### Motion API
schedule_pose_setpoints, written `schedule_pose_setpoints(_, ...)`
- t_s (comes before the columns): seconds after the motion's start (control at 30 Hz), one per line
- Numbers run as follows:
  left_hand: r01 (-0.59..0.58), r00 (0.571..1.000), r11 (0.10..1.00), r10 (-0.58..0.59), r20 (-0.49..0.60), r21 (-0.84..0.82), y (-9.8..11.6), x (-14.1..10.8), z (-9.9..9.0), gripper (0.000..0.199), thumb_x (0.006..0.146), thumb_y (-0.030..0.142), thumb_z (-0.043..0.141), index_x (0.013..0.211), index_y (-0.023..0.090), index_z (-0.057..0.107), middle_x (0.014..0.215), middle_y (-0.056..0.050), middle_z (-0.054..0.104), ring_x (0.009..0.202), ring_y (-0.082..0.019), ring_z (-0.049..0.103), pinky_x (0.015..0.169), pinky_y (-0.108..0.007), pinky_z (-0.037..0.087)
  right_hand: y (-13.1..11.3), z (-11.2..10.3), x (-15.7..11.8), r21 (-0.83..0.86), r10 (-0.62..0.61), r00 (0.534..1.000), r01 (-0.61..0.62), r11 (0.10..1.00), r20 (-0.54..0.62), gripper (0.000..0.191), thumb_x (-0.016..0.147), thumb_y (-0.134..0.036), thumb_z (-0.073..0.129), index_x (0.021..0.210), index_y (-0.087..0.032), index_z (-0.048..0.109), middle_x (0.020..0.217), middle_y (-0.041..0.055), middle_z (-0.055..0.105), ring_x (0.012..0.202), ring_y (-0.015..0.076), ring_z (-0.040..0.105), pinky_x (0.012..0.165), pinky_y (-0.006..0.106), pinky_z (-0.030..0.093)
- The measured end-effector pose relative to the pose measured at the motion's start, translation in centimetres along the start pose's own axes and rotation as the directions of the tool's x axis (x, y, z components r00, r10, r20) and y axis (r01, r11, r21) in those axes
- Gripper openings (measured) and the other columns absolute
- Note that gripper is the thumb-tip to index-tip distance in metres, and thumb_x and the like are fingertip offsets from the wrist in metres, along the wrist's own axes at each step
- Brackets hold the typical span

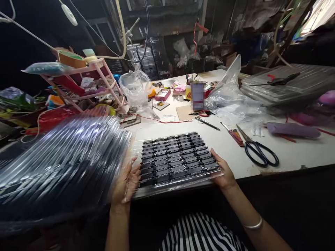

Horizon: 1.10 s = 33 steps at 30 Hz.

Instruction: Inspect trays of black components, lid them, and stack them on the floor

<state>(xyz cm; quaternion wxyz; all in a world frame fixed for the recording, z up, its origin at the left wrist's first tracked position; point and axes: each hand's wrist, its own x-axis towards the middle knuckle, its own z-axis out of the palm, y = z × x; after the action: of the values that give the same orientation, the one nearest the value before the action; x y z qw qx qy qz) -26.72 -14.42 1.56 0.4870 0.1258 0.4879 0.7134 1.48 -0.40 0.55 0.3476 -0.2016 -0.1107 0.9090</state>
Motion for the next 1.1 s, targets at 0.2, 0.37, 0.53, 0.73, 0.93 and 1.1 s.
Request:
schedule_pose_setpoints(0.2, -0.012, 1.0, 1.0, 0.012, 0.008, -0.012, -0.1, 0.1, -0.2, 0.034, 0.089, 0.02, 0.051, 0.122, 0.014, 0.056, 0.092, -0.011, 0.071, 0.081, -0.02, 0.069, 0.074, -0.031, 0.058, 0.0, 0.1, 0.2, -0.016, -0.035, 0.999, 0.035, 0.999, -0.004, 0.04, 0.099, -0.029, 0.031, 0.096, -0.015, 0.068, 0.092, 0.0079, 0.075, 0.09, 0.0205, 0.07, 0.09, 0.042, 0.053)
schedule_pose_setpoints(0.37, 0.001, 1.0, 1.0, -0.001, 0.005, -0.031, 0.1, 0.0, -0.1, 0.034, 0.089, 0.017, 0.047, 0.122, 0.013, 0.056, 0.097, -0.013, 0.071, 0.088, -0.023, 0.069, 0.077, -0.035, 0.058, 0.1, 0.1, 0.1, -0.021, -0.045, 0.999, 0.045, 0.999, -0.002, 0.032, 0.097, -0.031, 0.041, 0.095, -0.015, 0.069, 0.094, 0.0068, 0.074, 0.089, 0.02, 0.07, 0.089, 0.04, 0.054)
schedule_pose_setpoints(0.53, 0.097, 0.994, 0.993, -0.101, -0.047, -0.07, 0.5, 0.1, -0.4, 0.031, 0.085, 0.018, 0.054, 0.115, 0.016, 0.062, 0.102, -0.011, 0.071, 0.098, -0.025, 0.067, 0.084, -0.038, 0.056, 0.3, 0.3, 0.0, 0.005, -0.044, 0.999, 0.044, 0.999, 0.008, 0.024, 0.093, -0.032, 0.05, 0.101, -0.019, 0.069, 0.092, 0.0034, 0.075, 0.089, 0.019, 0.07, 0.087, 0.036, 0.055)
schedule_pose_setpoints(0.73, 0.217, 0.964, 0.974, -0.224, -0.141, -0.06, 1.7, 0.3, 0.0, 0.034, 0.085, 0.017, 0.049, 0.116, 0.018, 0.062, 0.105, -0.01, 0.071, 0.104, -0.027, 0.064, 0.087, -0.039, 0.054, 0.3, 0.9, 0.0, 0.004, -0.098, 0.995, 0.098, 0.995, -0.021, 0.031, 0.095, -0.032, 0.047, 0.122, -0.024, 0.06, 0.096, 0.0009, 0.074, 0.089, 0.0162, 0.07, 0.089, 0.034, 0.053)
schedule_pose_setpoints(0.93, 0.223, 0.957, 0.975, -0.221, -0.19, -0.013, 1.9, -0.3, 0.7, 0.05, 0.084, 0.02, 0.048, 0.134, 0.024, 0.05, 0.11, -0.007, 0.07, 0.109, -0.027, 0.062, 0.087, -0.034, 0.054, 0.1, 1.3, -0.2, -0.018, -0.097, 0.992, 0.096, 0.995, -0.082, 0.033, 0.095, -0.031, 0.048, 0.126, -0.025, 0.057, 0.1, 0.0, 0.073, 0.09, 0.0151, 0.069, 0.091, 0.032, 0.051)
schedule_pose_setpoints(1.1, 0.259, 0.923, 0.963, -0.223, -0.315, 0.079, 1.9, -0.5, 1.8, 0.047, 0.085, 0.024, 0.048, 0.132, 0.028, 0.053, 0.114, -0.004, 0.069, 0.112, -0.029, 0.06, 0.084, -0.032, 0.056, 0.2, 1.2, -0.3, -0.022, -0.044, 0.991, 0.042, 0.999, -0.13, 0.034, 0.094, -0.037, 0.05, 0.122, -0.021, 0.061, 0.093, 0.0018, 0.074, 0.086, 0.017, 0.069, 0.09, 0.034, 0.05)
